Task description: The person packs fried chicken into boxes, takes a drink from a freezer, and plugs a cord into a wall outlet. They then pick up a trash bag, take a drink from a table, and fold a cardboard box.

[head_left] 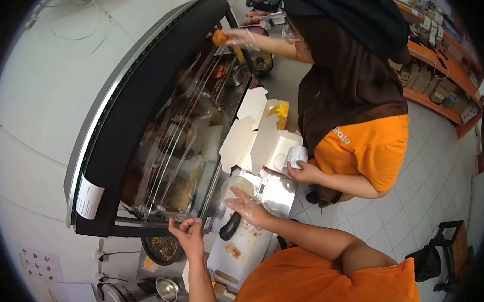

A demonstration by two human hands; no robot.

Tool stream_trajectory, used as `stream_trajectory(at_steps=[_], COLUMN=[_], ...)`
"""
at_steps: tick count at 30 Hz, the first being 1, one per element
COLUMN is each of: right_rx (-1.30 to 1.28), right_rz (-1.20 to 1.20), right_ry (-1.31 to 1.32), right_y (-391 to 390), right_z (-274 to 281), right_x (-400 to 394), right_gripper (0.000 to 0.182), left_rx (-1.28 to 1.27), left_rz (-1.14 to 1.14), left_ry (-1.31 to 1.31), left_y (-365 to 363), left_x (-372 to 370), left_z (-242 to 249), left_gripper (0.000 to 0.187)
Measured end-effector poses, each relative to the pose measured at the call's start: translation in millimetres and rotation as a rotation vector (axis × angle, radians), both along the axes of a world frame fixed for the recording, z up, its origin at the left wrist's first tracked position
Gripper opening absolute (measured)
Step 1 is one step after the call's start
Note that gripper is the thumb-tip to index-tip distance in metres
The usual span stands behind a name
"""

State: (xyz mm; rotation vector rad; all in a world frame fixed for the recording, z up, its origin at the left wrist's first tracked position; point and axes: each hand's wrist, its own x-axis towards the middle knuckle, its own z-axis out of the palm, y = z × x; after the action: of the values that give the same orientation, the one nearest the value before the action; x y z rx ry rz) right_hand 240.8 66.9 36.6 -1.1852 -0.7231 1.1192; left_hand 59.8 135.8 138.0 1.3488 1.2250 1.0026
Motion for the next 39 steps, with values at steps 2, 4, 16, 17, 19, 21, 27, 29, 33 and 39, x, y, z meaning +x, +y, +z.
stream_trajectory(at_steps=[2, 4, 16, 17, 19, 21, 27, 29, 33, 39], right_rx=[-0.048, -0.041, -0.085, -0.090, -0.093, -0.112, -0.053, -0.103, -0.082, -0.115], right_rz=[-0.013, -0.029, -0.033, -0.024, -0.012, -0.017, 0.040, 0.060, 0.036, 0.074], right_ry=[-0.013, -0.059, -0.005, -0.022, -0.039, -0.008, -0.019, -0.022, -0.093, -0.102], right_y=[1.1, 1.2, -5.7, -6.8, -7.9, -8.4, -5.3, -6.3, -11.1, -36.9], right_z=[-5.7, -12.3, -16.7, -16.3, -15.1, -6.7, -9.6, -2.2, 5.0, 26.1], right_x=[4.4, 7.0, 12.3, 13.6, 14.6, 16.1, 1.4, 2.3, 3.8, 18.3], right_gripper=[0.075, 0.073, 0.067, 0.067, 0.067, 0.067, 0.065, 0.064, 0.066, 0.070], left_rx=[-0.053, -0.064, -0.093, -0.099, -0.102, -0.129, -0.174, -0.175, -0.157, -0.097], left_rz=[0.046, -0.051, -0.062, -0.073, -0.080, -0.124, -0.175, -0.219, -0.216, -0.182], left_ry=[-0.027, -0.034, -0.005, 0.013, 0.030, 0.024, 0.049, 0.084, 0.058, 0.093], left_y=[-0.2, 5.0, 16.0, 15.2, 16.0, 15.9, 34.2, 36.1, 34.3, 30.2], left_x=[2.8, 1.7, -0.6, 1.1, 4.5, 9.3, 25.0, 32.9, 41.1, 45.0], left_z=[4.4, 3.6, -4.4, -1.0, 3.2, 8.1, 13.3, 16.2, 16.1, 13.0], left_gripper=[0.095, 0.093, 0.091, 0.092, 0.093, 0.095, 0.098, 0.097, 0.093, 0.086])
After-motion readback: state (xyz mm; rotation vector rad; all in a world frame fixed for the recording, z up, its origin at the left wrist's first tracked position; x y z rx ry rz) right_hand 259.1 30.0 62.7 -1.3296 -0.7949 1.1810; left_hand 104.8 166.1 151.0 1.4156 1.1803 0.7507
